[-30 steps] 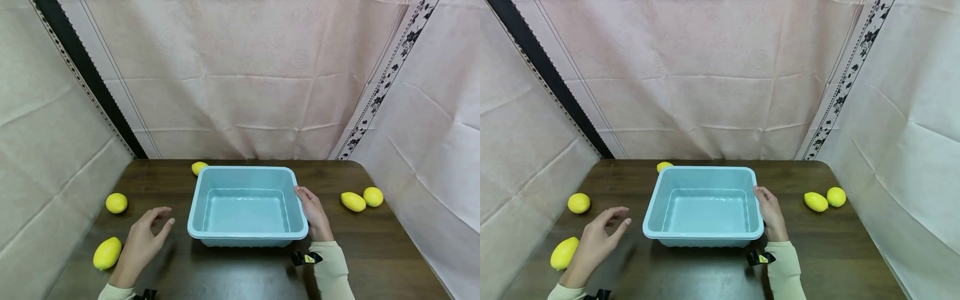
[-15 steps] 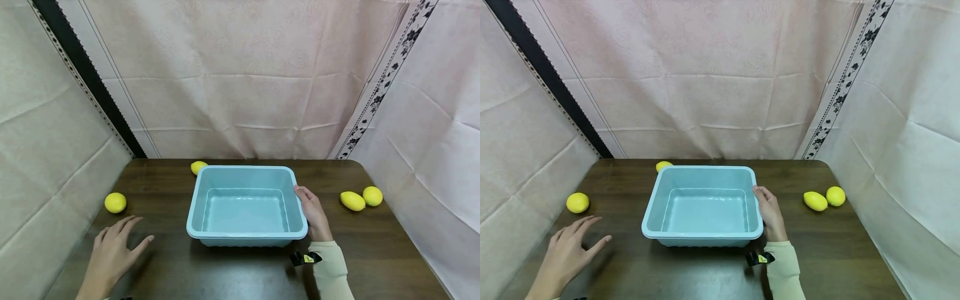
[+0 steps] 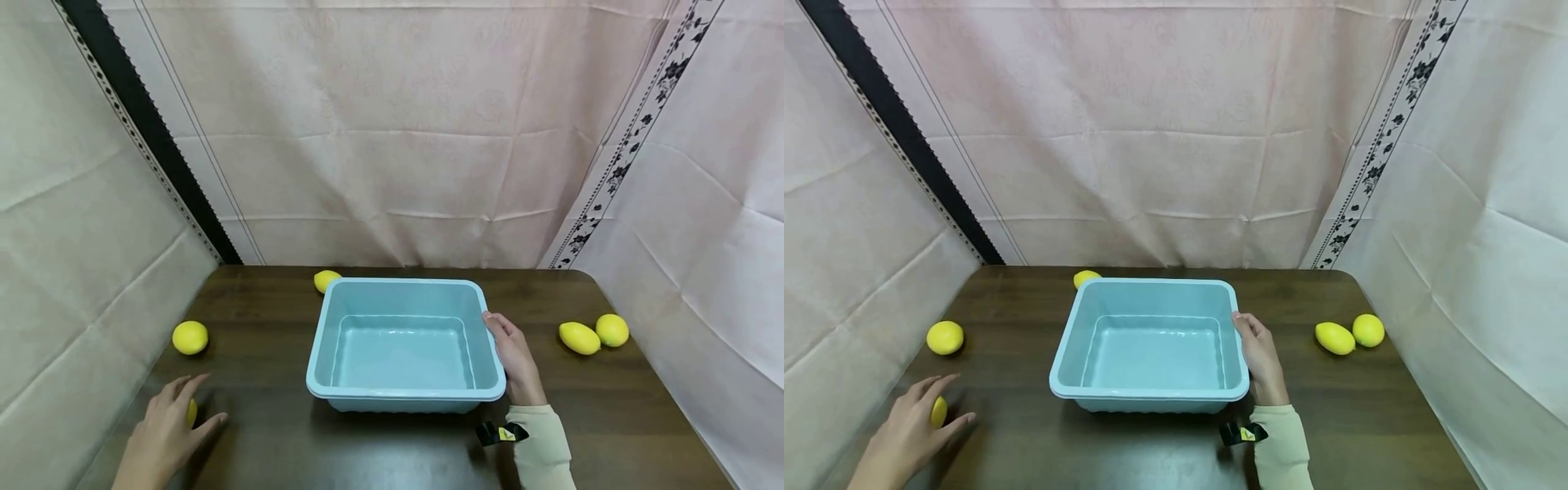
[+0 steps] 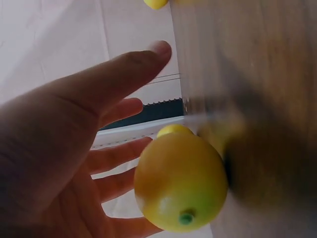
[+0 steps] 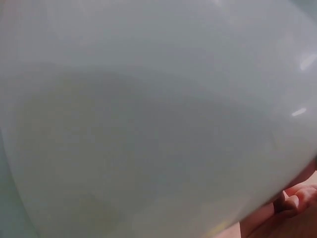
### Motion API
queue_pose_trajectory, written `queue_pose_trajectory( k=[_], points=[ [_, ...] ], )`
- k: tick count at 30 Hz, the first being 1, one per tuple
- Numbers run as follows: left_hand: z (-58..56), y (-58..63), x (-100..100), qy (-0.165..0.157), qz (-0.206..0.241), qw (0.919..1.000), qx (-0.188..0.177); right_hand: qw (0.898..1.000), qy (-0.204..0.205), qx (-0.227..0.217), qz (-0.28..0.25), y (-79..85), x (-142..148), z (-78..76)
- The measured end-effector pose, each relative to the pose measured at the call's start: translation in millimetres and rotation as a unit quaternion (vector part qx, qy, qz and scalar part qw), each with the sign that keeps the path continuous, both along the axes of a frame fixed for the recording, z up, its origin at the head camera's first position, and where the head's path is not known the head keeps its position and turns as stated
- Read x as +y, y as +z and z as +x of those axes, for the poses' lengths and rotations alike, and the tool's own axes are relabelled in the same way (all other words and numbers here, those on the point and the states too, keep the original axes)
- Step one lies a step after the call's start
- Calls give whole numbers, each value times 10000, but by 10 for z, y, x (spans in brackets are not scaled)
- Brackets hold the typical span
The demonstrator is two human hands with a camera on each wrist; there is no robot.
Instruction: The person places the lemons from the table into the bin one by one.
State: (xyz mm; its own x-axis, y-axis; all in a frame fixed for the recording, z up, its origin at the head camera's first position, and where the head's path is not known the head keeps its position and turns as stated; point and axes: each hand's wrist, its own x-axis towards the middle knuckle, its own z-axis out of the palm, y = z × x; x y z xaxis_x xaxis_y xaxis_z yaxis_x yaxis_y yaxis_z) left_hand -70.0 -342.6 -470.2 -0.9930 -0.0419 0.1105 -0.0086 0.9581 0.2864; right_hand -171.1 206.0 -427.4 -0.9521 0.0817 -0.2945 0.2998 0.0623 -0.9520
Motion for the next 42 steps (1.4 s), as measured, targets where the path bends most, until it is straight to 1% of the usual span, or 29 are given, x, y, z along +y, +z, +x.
queue_pose_trajectory(
  k=[3, 8, 10, 16, 25, 32, 37, 40, 42],
  points=[
    [0, -38, -31, -20, 77, 9998, -191, 10000, -14, 37, -22, -6, 10, 10],
    [7, -83, -87, 96, 114, 9975, -696, 9999, -69, 115, -83, -11, -8, 4],
    [8, -96, -96, 101, 118, 9968, -784, 9998, -101, 125, -74, -13, -13, 3],
    [12, -133, -82, -31, 131, 9986, -503, 9997, -158, 138, -105, -7, -19, -2],
    [-11, -209, -82, -264, 307, 9991, 98, 9997, -128, 114, -200, -12, -5, -12],
    [-3, -255, -57, -165, 336, 9983, 452, 9998, -87, 49, -145, -25, 5, -7],
    [-29, -262, 0, -176, 392, 9961, 764, 9998, -77, 42, -171, -21, 7, -7],
    [-31, -246, 24, -192, 437, 9957, 794, 9998, -48, 77, -180, -14, 6, 2],
    [-23, -221, 39, -126, 473, 9966, 662, 9998, -38, 87, -150, -7, 6, 6]
  ],
)
